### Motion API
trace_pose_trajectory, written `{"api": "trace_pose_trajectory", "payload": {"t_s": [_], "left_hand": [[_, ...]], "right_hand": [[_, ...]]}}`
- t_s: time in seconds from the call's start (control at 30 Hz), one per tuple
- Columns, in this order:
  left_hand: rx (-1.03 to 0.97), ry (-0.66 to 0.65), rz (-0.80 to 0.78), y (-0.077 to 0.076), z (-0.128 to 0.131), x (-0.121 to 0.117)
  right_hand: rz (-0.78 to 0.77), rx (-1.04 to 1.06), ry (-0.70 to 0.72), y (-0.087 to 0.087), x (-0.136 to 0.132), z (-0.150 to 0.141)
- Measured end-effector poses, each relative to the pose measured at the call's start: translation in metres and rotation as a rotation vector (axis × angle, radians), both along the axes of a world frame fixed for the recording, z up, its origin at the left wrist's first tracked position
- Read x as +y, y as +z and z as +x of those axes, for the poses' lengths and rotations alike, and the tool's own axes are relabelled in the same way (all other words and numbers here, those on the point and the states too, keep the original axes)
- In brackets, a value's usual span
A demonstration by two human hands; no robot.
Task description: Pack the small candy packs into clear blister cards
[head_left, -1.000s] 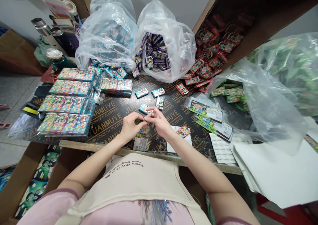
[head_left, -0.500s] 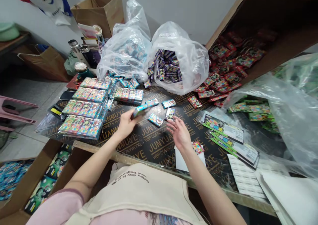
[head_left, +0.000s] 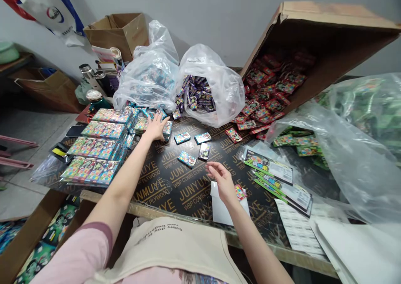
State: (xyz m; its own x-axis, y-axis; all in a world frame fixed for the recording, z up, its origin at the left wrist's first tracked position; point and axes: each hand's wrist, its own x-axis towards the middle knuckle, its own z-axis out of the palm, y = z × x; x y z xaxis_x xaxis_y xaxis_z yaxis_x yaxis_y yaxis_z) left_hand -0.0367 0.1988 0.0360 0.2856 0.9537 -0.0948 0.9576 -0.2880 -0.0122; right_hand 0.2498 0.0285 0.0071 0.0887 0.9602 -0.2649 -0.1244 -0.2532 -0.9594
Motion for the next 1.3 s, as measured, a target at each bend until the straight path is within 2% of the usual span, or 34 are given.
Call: {"api": "trace_pose_trajectory", "payload": {"t_s": [0.1, 0.17, 0.33, 0.43, 0.53, 0.6, 0.67, 0.73, 0.8, 0.9, 1.0, 1.17, 1.3], "left_hand": [[0.116, -0.194, -0.204, 0.014, 0.011, 0.03], [0.179, -0.276, -0.299, 0.015, 0.018, 0.04], [0.141, -0.419, -0.273, 0.001, 0.016, 0.043], [0.133, -0.453, -0.279, -0.006, 0.004, 0.049], [0.177, -0.442, -0.281, -0.005, -0.005, 0.051], [0.198, -0.405, -0.281, 0.001, -0.006, 0.05], [0.165, -0.368, -0.248, 0.011, 0.0, 0.049], [0.065, -0.346, -0.166, 0.024, 0.01, 0.047], [-0.075, -0.345, -0.091, 0.039, 0.024, 0.045], [-0.278, -0.368, -0.058, 0.056, 0.046, 0.034], [-0.411, -0.422, -0.085, 0.061, 0.066, 0.012], [-0.604, -0.462, -0.186, 0.048, 0.081, -0.033], [-0.789, -0.392, -0.21, 0.031, 0.074, -0.065]], "right_hand": [[0.014, 0.007, 0.036, 0.002, 0.003, -0.001], [0.02, 0.0, 0.057, 0.005, 0.002, -0.002], [0.075, -0.086, 0.055, 0.001, 0.001, 0.015], [0.168, -0.38, -0.03, -0.01, 0.013, 0.049], [0.182, -0.912, -0.097, -0.019, 0.032, 0.102], [0.083, -1.231, -0.021, -0.024, 0.046, 0.137], [-0.036, -1.418, 0.124, -0.028, 0.056, 0.164], [-0.088, -1.504, 0.25, -0.031, 0.061, 0.177], [-0.075, -1.538, 0.318, -0.033, 0.06, 0.179], [-0.041, -1.546, 0.366, -0.034, 0.053, 0.172], [-0.011, -1.539, 0.414, -0.032, 0.047, 0.167], [0.012, -1.523, 0.462, -0.03, 0.046, 0.168], [0.041, -1.526, 0.428, -0.021, 0.041, 0.167]]}}
